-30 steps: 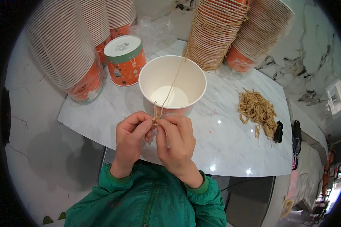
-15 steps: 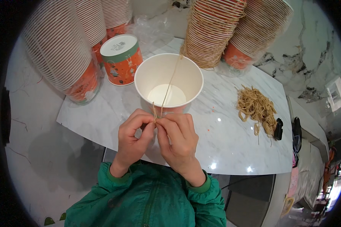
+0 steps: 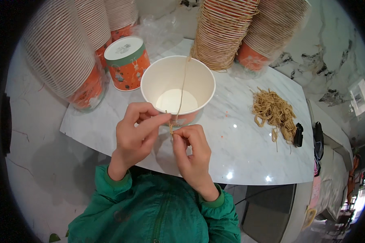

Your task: The person is packaging stacks of paper cups by securing them with rubber bands and placing them into plastic bags.

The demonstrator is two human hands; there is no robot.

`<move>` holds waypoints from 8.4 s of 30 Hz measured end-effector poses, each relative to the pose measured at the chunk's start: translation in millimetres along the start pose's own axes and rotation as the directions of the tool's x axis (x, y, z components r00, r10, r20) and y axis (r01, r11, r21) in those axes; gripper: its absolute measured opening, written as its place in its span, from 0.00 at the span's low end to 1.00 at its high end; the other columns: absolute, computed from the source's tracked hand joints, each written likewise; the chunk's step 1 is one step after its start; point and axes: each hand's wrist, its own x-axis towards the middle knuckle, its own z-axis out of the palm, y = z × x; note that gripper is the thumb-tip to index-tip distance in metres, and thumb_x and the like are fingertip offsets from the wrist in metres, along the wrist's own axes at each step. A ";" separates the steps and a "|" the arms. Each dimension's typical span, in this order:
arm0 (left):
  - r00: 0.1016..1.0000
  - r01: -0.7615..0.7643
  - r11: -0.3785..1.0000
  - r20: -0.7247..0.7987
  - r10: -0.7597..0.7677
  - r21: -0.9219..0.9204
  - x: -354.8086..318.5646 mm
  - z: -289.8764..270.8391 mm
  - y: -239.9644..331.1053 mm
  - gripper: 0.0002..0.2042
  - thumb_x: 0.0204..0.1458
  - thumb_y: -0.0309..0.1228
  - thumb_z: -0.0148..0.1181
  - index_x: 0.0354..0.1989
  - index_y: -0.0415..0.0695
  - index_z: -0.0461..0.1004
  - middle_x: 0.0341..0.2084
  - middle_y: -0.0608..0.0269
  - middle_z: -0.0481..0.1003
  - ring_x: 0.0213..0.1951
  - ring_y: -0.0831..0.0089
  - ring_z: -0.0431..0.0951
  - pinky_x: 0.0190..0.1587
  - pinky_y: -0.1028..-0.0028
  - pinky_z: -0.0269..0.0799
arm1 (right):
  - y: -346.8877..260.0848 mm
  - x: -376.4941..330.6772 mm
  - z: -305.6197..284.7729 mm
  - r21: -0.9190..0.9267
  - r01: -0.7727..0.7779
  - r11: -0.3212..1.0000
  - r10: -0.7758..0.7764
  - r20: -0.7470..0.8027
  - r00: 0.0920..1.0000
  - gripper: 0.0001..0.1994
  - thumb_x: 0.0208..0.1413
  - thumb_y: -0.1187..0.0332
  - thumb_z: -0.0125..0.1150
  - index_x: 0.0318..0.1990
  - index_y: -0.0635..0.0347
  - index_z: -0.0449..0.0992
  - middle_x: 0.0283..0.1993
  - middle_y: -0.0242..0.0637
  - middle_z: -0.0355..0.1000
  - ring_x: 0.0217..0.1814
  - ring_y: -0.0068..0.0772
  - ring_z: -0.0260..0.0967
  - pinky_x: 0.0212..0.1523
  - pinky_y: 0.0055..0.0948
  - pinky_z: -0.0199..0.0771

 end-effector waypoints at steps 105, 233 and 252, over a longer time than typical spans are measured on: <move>0.970 0.244 0.949 0.040 -0.240 -0.201 8.8 -25.3 -8.4 0.04 0.50 0.17 0.63 0.33 0.38 0.78 0.21 0.65 0.74 0.20 0.79 0.68 0.23 0.77 0.63 | -30.3 86.1 -24.6 -0.286 0.664 0.691 -0.478 0.508 0.716 0.13 0.41 0.78 0.68 0.37 0.57 0.77 0.37 0.34 0.71 0.39 0.42 0.64 0.43 0.38 0.61; 0.980 -0.130 0.980 -0.130 0.150 0.149 -12.7 31.9 20.9 0.19 0.38 0.15 0.56 0.42 0.38 0.77 0.46 0.49 0.71 0.52 0.48 0.75 0.54 0.55 0.73 | -14.4 18.8 -84.9 -0.606 0.617 0.503 -0.554 0.322 0.768 0.21 0.41 0.78 0.64 0.48 0.63 0.82 0.39 0.41 0.74 0.33 0.37 0.75 0.29 0.31 0.76; 0.874 0.423 0.896 -0.323 -0.363 0.139 -82.8 -31.3 -18.5 0.12 0.47 0.14 0.55 0.41 0.36 0.74 0.42 0.49 0.71 0.45 0.54 0.74 0.51 0.64 0.71 | -36.6 236.8 -51.3 -0.400 0.604 0.690 -0.505 0.332 0.797 0.02 0.56 0.72 0.62 0.35 0.60 0.76 0.31 0.41 0.74 0.33 0.44 0.75 0.32 0.37 0.73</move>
